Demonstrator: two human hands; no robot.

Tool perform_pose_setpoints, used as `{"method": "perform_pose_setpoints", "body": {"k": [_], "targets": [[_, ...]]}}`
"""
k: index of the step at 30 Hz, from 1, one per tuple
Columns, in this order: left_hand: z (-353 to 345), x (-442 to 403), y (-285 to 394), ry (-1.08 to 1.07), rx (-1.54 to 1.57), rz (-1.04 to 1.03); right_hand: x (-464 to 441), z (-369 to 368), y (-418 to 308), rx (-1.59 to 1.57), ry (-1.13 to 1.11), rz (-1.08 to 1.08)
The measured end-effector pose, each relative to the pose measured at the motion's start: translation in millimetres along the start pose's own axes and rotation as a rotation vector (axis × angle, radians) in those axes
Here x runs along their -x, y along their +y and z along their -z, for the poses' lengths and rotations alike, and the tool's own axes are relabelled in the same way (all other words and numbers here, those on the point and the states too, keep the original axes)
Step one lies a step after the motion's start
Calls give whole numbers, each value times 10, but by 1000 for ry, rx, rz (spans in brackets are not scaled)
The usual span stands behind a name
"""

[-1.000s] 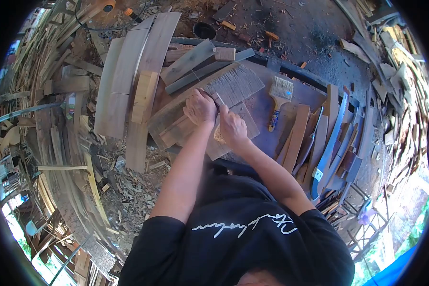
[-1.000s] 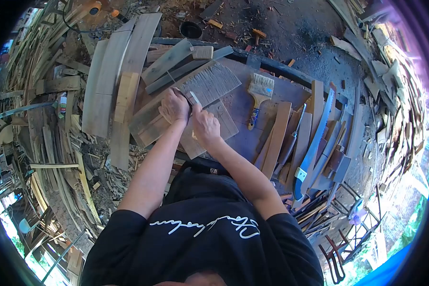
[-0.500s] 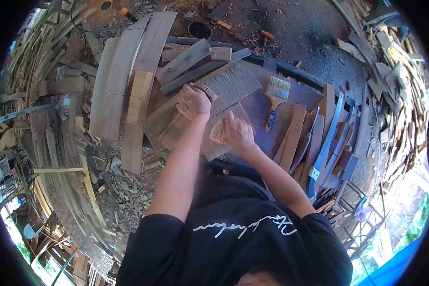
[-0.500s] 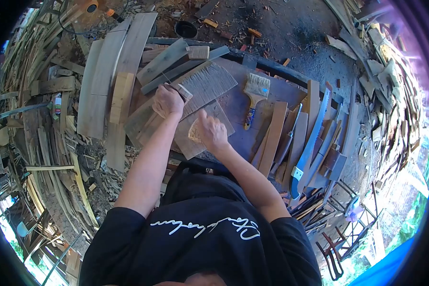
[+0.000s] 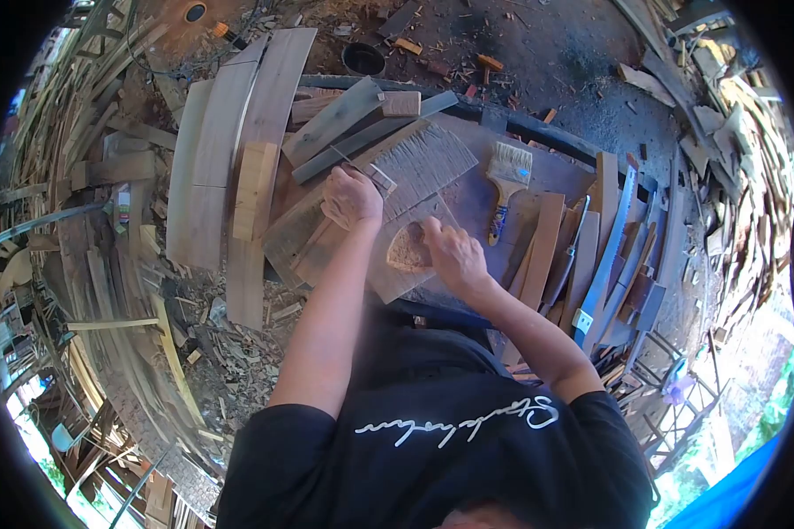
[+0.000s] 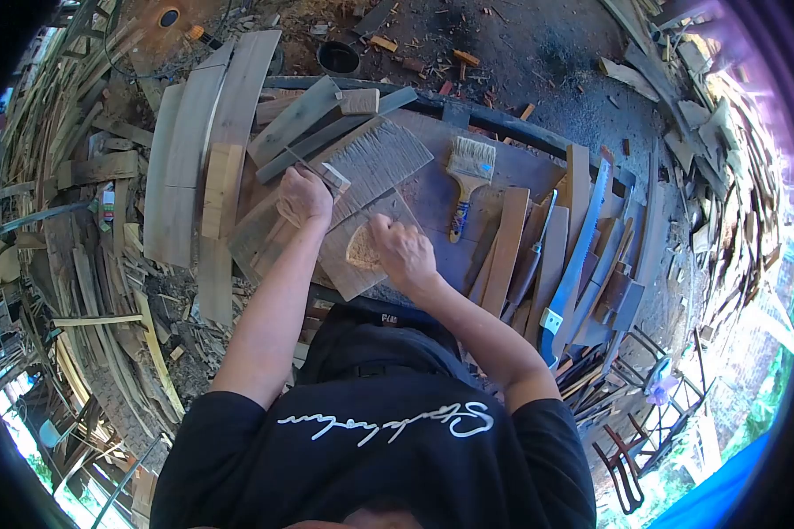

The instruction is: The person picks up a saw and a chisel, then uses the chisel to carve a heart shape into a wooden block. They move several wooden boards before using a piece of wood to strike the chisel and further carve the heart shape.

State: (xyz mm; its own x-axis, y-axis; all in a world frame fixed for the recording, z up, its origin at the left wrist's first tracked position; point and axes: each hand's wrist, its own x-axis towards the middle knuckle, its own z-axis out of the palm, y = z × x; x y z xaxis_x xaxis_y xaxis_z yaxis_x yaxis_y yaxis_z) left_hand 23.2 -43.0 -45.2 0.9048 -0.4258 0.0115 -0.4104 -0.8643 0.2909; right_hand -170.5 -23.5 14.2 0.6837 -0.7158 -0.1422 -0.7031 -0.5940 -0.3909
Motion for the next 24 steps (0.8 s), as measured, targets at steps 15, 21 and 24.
{"method": "perform_pose_setpoints", "body": {"k": [15, 21, 24], "targets": [[44, -4, -8, 28, -9, -72, -94, -99, 30, -9, 25, -27], [63, -1, -21, 54, 14, -93, -700, -318, -243, -56, 122, 7], [114, 2, 21, -17, -7, -35, -657, -279, -243, -114, 118, 12]]}}
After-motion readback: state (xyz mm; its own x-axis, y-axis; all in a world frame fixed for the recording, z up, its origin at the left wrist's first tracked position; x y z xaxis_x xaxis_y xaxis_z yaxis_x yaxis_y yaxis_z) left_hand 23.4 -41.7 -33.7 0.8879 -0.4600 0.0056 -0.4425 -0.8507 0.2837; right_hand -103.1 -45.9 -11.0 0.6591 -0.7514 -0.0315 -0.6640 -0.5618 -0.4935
